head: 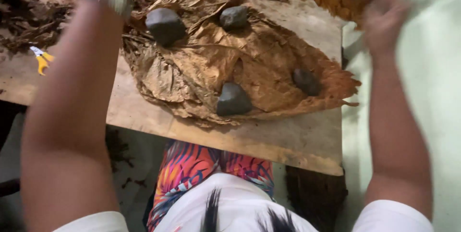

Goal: Arranging and flattening large dried leaves on a table, using stones as weights and occasionally trimming them with scissors.

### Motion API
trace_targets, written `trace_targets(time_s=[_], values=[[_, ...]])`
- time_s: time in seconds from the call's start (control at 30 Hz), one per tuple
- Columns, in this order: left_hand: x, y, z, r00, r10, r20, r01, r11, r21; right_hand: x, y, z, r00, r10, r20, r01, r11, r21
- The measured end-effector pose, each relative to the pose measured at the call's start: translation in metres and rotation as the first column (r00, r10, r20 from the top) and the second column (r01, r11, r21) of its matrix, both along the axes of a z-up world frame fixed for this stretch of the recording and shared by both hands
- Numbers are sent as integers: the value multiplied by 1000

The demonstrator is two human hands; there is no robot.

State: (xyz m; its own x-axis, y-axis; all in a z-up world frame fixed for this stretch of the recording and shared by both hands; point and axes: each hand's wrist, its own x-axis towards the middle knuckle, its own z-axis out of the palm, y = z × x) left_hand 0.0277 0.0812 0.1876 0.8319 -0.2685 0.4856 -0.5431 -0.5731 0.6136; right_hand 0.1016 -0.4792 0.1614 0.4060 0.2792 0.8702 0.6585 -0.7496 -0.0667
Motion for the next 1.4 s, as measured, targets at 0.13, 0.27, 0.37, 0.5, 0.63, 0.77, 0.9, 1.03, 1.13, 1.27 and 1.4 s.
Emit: trace_targets(time_s=[0.13, 0.27, 0.37, 0.5, 0.63, 0.77, 0.9, 1.03, 1.13, 1.27, 1.4], values=[[-46, 15, -56, 1000, -13, 4, 13, 1000, 25, -95, 80, -44, 823, 339, -456, -305, 941, 149], [-82, 12, -121, 1000, -29, 0, 29, 994, -110, -131, 75, -109, 809, -124, -575, -30, 967, -251], [-102, 8, -147, 1000, 19, 13, -19, 998, -52, -143, 64, -138, 789, -158, -594, -41, 951, -308], [-122, 2, -170, 996, 77, 39, -76, 997, -13, -158, 53, -150, 775, -154, -613, -72, 942, -328], [-145, -5, -169, 994, 103, 38, -102, 995, -22, -173, 45, -137, 755, -236, -612, -50, 909, -413], [-161, -22, -159, 998, 64, -27, -66, 995, -70, -181, 54, -98, 582, -333, -742, -64, 891, -449], [-140, -26, -151, 963, 235, 133, -221, 969, -110, -178, 98, -42, 386, -355, -851, -92, 903, -419], [-88, -28, -99, 855, 478, 200, -454, 878, -154, -152, 150, -21, 639, 87, -764, -327, 930, -167], [-21, -35, -87, 796, 577, 183, -586, 810, -6, -141, 210, -17, 646, 153, -748, -352, 929, -115], [67, -40, -97, 752, 659, 10, -592, 669, 449, -119, 275, -41, 675, 220, -704, -390, 917, -87], [91, -20, -109, 689, 714, -127, -514, 605, 608, -99, 295, -72, 725, 113, -680, -316, 931, -182]])
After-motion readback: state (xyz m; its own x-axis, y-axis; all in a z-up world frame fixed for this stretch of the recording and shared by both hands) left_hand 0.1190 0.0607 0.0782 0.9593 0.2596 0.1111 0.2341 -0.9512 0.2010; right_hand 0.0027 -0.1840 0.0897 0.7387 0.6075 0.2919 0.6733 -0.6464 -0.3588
